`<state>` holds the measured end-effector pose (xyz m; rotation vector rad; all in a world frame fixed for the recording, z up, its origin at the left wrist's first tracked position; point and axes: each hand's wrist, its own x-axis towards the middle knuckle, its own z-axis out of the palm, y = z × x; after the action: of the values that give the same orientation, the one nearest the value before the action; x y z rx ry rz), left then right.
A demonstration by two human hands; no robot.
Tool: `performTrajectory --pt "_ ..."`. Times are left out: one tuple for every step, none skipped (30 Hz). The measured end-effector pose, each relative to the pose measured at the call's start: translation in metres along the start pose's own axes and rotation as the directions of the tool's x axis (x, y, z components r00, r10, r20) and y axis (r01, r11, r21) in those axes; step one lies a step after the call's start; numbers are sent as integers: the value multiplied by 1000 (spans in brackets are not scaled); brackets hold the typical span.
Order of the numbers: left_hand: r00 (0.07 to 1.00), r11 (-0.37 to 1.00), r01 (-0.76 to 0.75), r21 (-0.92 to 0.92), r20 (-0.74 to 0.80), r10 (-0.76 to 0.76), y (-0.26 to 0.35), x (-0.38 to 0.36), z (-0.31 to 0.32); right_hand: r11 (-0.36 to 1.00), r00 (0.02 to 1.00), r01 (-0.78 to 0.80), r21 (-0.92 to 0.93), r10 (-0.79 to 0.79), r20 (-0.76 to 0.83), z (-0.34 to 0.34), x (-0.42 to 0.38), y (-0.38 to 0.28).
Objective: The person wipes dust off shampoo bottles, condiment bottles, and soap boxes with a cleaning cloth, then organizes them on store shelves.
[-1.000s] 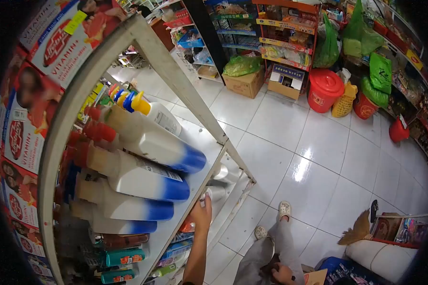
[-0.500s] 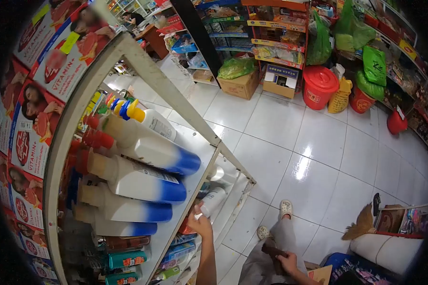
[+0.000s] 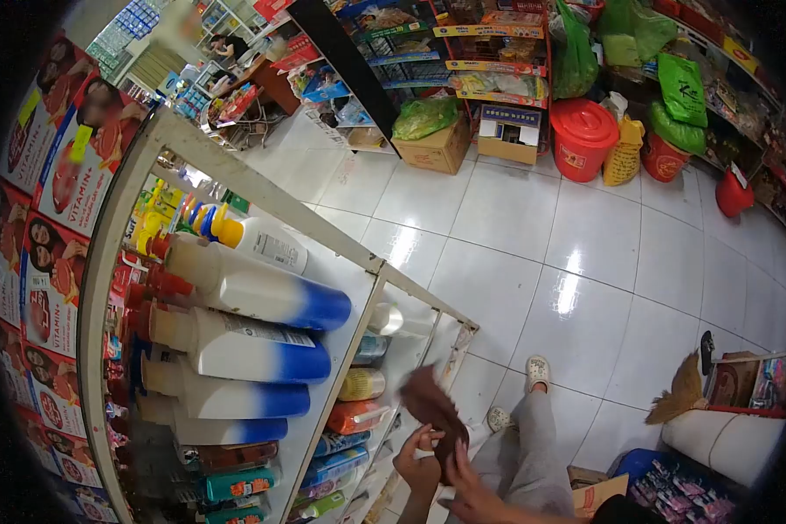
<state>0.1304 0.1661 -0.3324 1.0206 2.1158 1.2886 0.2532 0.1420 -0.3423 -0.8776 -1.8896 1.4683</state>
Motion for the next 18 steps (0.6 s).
performTrajectory --pt "1000 1000 -2 3 11 2 11 -3 -1 997 995 58 -55 -53 83 1 -6 -7" --pt "999 999 -8 -49 47 10 11 -7 -1 999 997 8 31 -6 -77 -4 -8 -12" --pt "996 995 -7 -97 83 15 9 -14 -2 991 972 -31 128 59 -227 -17 -4 -23" --pt "993 989 -1 -146 117 18 7 -22 -5 972 922 -57 227 138 -362 -25 -2 -28" --pt "979 997 -44 62 204 31 6 -29 -8 979 966 -98 181 137 -218 -33 -5 -15" --pt "964 996 -94 -8 249 93 12 -34 -7 984 988 -125 126 135 -73 -45 -10 11" --pt "944 987 -143 -79 290 160 18 -40 -5 988 988 -142 68 137 72 -53 -10 32" --pt "926 984 -162 -79 332 179 18 -50 -3 995 994 -97 -26 98 38 -55 -4 42" --pt "906 980 -182 -76 374 198 16 -56 0 992 999 -52 -119 53 6 -57 5 49" --pt "795 832 -458 -313 274 541 25 -44 11 997 1000 4 -81 -3 20 -65 14 55" --pt "772 812 -387 -436 329 544 28 -41 11 996 999 -5 -89 9 45 -72 18 57" --pt "793 870 -354 -343 383 473 44 -36 12 995 997 -17 -97 24 74 -78 19 55" --pt "810 918 -314 -244 435 393 57 -31 13 994 994 -35 -103 46 98 -82 19 52" --pt "842 921 -327 -212 378 386 55 -27 17 993 994 -81 -81 86 60 -80 20 47" --pt "866 923 -340 -181 321 382 50 -23 25 992 992 -118 -44 119 37 -79 21 40" --pt "887 924 -350 -150 263 379 48 -20 30 988 988 -154 -6 154 16 -80 20 30" --pt "899 943 -301 -139 289 329 50 -16 32 982 982 -188 31 189 -3 -82 18 19" --pt "909 960 -250 -125 312 277 53 -12 34 978 984 -178 104 176 34 -91 20 7"
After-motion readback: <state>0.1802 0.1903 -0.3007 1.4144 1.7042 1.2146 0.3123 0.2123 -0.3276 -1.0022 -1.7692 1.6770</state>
